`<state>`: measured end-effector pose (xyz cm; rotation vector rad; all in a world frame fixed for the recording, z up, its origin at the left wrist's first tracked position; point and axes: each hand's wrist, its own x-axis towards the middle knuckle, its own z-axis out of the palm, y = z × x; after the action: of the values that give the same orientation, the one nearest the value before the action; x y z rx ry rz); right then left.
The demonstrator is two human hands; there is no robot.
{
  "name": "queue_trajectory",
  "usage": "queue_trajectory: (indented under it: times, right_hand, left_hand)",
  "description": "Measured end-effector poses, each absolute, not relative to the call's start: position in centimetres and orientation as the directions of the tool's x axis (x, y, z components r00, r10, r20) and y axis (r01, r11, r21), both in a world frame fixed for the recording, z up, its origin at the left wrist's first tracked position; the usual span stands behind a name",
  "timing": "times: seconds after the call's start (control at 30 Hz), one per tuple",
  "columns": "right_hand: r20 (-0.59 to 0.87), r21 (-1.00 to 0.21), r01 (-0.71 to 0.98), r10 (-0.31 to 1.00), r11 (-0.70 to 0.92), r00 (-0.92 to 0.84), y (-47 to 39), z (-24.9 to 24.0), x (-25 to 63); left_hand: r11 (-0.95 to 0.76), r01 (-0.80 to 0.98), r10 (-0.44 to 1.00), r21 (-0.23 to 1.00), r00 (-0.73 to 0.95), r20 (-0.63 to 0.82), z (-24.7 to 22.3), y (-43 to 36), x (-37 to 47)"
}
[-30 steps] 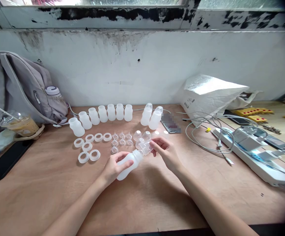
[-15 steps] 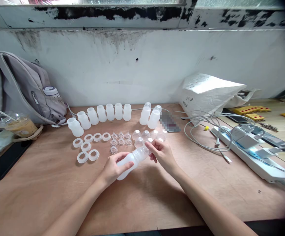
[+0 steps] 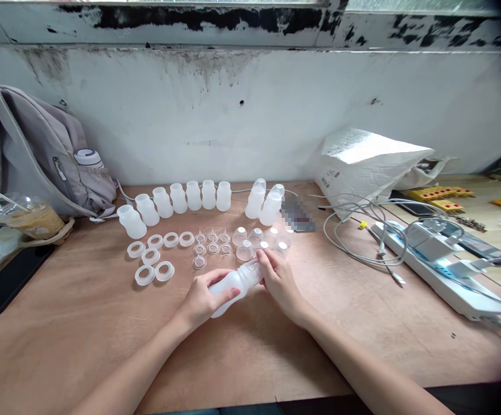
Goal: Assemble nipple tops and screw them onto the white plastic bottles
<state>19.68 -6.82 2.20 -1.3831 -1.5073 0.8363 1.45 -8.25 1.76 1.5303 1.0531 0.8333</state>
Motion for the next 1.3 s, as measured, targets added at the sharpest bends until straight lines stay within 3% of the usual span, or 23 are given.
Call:
queue_trajectory:
  times: [0.23,0.4,0.73,1.13,1.3]
  right_hand:
    - [0.266,-0.848,0.483,0.963,0.22,0.029,-6.9,1.4,19.3]
    - [0.303,-0.829,0.481,0.952,0.287,-0.046,-7.0,1.0,19.3]
    - [0.333,-0.836,0.46,0.943,0.3,-0.01,-7.2,1.1,18.8]
    - [0.312,-0.801,0.538,0.95,0.263,-0.001,-6.9,2.0,18.2]
    - [0.216,-0.846,0.481,0.973,0.229,-0.083,-6.7,4.4,17.8]
  left_hand:
    - [-0.076,0.22,0.938,0.972,0.346,-0.005,1.8,-8.5,1.6]
    - [-0.083,0.207,0.93,0.975,0.367,0.001,1.5,-8.6,1.6]
    - [-0.145,0.168,0.902,0.975,0.428,0.061,1.3,-8.3,1.5]
    - [-0.196,0.167,0.919,0.966,0.374,0.122,1.6,-8.6,1.4]
    - [-0.249,0.176,0.939,0.952,0.283,0.194,1.9,-9.0,1.2]
